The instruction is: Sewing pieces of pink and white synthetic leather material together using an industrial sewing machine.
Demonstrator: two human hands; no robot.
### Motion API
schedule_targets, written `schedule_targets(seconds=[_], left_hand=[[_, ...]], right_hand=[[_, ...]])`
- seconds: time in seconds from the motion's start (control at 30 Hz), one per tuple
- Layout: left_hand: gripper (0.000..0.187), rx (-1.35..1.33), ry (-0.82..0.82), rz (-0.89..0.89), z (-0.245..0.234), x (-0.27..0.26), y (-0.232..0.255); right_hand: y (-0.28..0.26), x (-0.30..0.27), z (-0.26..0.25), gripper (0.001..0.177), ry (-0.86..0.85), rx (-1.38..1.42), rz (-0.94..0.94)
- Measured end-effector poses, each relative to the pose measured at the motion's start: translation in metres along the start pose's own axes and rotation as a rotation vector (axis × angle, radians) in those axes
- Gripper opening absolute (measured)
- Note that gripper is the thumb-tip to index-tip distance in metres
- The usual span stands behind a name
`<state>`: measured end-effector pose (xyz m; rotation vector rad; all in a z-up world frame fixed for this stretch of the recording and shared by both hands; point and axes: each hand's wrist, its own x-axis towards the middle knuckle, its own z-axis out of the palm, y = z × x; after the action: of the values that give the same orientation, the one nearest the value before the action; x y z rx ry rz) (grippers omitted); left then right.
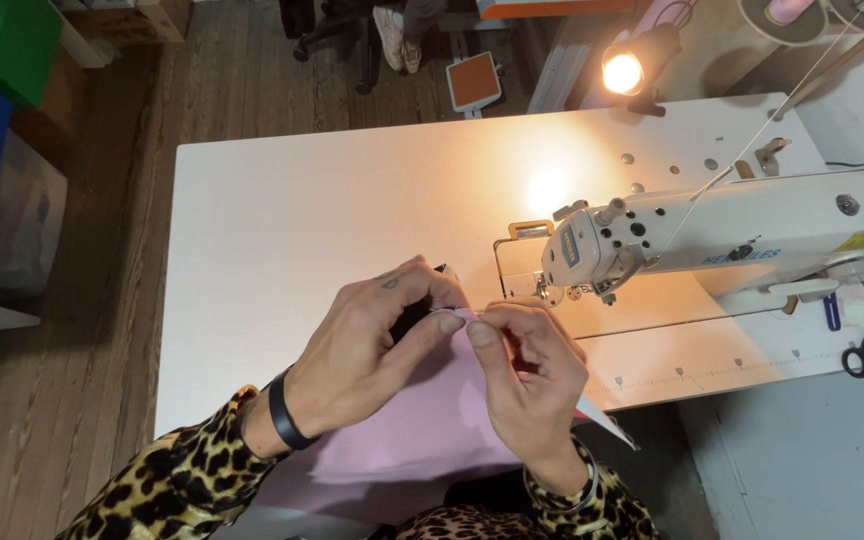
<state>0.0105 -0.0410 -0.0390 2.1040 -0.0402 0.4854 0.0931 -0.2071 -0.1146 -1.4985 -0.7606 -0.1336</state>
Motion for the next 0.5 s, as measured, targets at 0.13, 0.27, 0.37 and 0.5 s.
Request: schedule_targets(seconds=[0.13,0.27,0.37,0.5], left_hand=[[0.019,-0.031,-0.127,-0.25,0.007,0.003,-0.011],[0.02,-0.066,-0.128,-0.17,0.016,-0.006,-0.029],[0.019,-0.074,-0.088,-0.174,0.022,-0.012,-0.037],[0.019,0.005,0.01,-0.261,0.035,-0.018,-0.032]], right_hand=[[0.018,-0.013,0.002,0.006,-0.035,0.15,0.186],[0.029,-0.019,0.006,0.008,0.012,0.293,0.329],[0.028,-0.02,0.007,0.008,-0.027,0.308,0.336],[0.033,-0.022,0.011,0.009,-0.049,0.313,0.396]])
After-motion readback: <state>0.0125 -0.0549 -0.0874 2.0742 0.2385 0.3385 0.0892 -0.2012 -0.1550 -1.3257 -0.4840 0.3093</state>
